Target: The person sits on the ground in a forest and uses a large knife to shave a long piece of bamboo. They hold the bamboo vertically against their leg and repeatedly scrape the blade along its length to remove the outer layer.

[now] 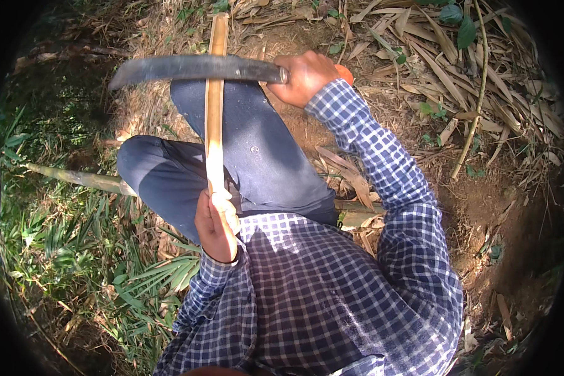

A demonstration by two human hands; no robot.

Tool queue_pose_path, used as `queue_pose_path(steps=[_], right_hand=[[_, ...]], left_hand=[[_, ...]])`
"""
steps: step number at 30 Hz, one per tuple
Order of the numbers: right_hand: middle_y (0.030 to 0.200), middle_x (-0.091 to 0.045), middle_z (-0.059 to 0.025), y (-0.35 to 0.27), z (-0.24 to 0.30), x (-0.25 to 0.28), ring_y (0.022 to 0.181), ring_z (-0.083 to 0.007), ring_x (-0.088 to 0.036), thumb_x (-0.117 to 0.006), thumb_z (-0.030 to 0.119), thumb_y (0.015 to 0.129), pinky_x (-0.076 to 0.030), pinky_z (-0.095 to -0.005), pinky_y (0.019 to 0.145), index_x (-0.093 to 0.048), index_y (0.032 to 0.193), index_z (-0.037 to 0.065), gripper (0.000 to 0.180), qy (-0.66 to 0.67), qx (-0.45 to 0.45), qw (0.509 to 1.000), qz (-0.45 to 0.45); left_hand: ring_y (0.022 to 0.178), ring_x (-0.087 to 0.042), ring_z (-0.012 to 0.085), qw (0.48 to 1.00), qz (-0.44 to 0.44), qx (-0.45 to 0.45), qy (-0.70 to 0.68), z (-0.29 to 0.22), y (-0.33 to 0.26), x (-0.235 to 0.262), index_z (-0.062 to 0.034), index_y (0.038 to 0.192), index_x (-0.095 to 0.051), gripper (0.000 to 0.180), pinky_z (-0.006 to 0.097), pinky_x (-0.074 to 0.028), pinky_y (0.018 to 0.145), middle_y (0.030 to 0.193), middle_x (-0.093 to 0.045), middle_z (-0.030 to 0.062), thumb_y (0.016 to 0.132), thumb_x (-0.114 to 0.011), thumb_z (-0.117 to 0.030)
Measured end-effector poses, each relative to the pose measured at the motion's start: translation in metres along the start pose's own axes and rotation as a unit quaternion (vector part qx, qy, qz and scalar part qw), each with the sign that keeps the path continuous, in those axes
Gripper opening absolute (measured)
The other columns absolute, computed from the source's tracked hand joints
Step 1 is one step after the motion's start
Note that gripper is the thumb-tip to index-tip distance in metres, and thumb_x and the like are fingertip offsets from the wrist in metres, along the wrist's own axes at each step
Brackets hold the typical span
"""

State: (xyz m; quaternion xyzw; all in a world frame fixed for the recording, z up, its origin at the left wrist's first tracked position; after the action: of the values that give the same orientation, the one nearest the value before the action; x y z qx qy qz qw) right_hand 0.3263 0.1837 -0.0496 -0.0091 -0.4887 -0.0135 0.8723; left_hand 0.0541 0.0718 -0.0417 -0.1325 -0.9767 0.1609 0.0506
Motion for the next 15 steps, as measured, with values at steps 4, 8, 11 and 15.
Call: queue_pose_path(steps=[4, 8, 11, 15], right_hand=[[0.054, -0.061, -0.0077, -0.011, 0.001, -0.015, 0.047, -0.0251, -0.062, -0.062, 0.032, 0.082, -0.054, -0.0419, 0.051, -0.07, 0.083, 0.01, 0.024, 0.041, -0.035, 0.997, 0.059], [0.06, -0.064, -0.0134, -0.014, 0.023, 0.0, 0.056, -0.03, -0.065, -0.067, 0.035, 0.079, -0.053, -0.0439, 0.054, -0.07, 0.085, 0.012, 0.024, -0.036, 0.074, 0.997, -0.004], [0.061, -0.065, -0.0121, -0.01, 0.023, -0.005, 0.057, -0.0293, -0.066, -0.067, 0.035, 0.078, -0.053, -0.0443, 0.055, -0.07, 0.084, 0.011, 0.025, -0.005, 0.001, 1.0, 0.012], [0.063, -0.066, -0.0113, -0.026, 0.041, -0.003, 0.058, -0.0296, -0.067, -0.066, 0.036, 0.078, -0.054, -0.0441, 0.056, -0.07, 0.085, 0.011, 0.026, -0.004, 0.087, 0.996, -0.011]], left_hand=[[0.049, -0.035, -0.0006, 1.0, -0.006, 0.001, -0.003, 0.006, -0.004, 0.002, -0.0049, 0.099, -0.049, 0.027, 0.017, -0.032, 0.043, 0.064, -0.043, -0.005, 0.106, -0.036, -0.028], [0.049, -0.035, -0.0011, 0.999, -0.01, 0.0, 0.043, 0.006, -0.002, 0.004, -0.0051, 0.097, -0.049, 0.027, 0.016, -0.031, 0.043, 0.064, -0.043, -0.0055, 0.106, -0.036, -0.027], [0.05, -0.036, 0.0015, 0.999, -0.013, 0.008, 0.04, -0.005, 0.007, 0.002, -0.0038, 0.094, -0.049, 0.027, 0.019, -0.031, 0.045, 0.063, -0.044, -0.0033, 0.106, -0.035, -0.024], [0.053, -0.04, 0.0076, 0.997, -0.031, -0.001, 0.07, 0.001, -0.002, 0.007, -0.0003, 0.089, -0.049, 0.029, 0.025, -0.034, 0.05, 0.062, -0.047, 0.0025, 0.105, -0.035, -0.019]])
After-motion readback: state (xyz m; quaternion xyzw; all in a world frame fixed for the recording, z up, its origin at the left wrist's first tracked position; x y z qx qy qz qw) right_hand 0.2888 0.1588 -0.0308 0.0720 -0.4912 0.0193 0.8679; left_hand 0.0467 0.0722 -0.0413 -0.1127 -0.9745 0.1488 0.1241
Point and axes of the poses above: each hand's wrist, its own y-axis towards the middle knuckle, its own x-axis out of the back of the hand, z = x × y, the point moved 8 cm from there along y, towards the middle knuckle
